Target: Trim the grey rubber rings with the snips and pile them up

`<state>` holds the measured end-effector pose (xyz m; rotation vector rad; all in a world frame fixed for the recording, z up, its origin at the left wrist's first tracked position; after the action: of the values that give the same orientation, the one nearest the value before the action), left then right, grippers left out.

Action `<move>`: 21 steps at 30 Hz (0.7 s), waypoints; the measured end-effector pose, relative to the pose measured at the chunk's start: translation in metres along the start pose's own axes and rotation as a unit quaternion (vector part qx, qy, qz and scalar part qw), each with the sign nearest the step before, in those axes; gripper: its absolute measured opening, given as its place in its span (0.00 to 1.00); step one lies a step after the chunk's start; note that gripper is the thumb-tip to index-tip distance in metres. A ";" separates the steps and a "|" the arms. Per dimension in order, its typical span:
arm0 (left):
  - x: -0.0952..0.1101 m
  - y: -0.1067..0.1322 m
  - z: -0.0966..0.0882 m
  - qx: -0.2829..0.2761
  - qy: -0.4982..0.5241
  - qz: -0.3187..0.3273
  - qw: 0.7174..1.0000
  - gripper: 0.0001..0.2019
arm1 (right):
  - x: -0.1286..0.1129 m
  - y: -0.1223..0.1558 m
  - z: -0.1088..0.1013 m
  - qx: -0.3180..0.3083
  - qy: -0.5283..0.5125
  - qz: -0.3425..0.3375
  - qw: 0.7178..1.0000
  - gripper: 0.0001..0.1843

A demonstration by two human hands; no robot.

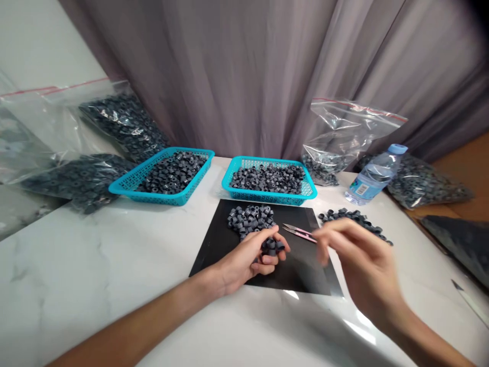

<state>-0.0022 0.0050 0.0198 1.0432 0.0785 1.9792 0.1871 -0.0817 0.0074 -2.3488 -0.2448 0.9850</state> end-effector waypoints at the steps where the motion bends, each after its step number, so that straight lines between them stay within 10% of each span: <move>1: 0.000 0.000 0.000 -0.001 -0.005 0.006 1.000 0.18 | 0.003 -0.005 0.003 0.003 -0.001 0.006 1.000 0.14; 8: 0.008 0.001 0.003 -0.014 -0.039 0.038 0.998 0.14 | 0.025 -0.028 0.035 -0.020 -0.001 0.049 0.999 0.10; 21: 0.010 -0.001 0.002 -0.042 0.008 0.015 0.999 0.11 | 0.018 -0.018 0.028 -0.033 -0.018 0.024 0.999 0.07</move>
<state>-0.0029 0.0121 0.0277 0.9791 -0.0118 2.0013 0.1806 -0.0481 -0.0088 -2.4081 -0.2390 1.0590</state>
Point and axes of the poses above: each hand's wrist, its own y-axis away from the middle knuckle, its own z-axis out of the palm, x = y × z, the point moved 1 cm from there along -y, towards the middle knuckle, and after that the axes turned 15 degrees about y, right-handed, at the moved point
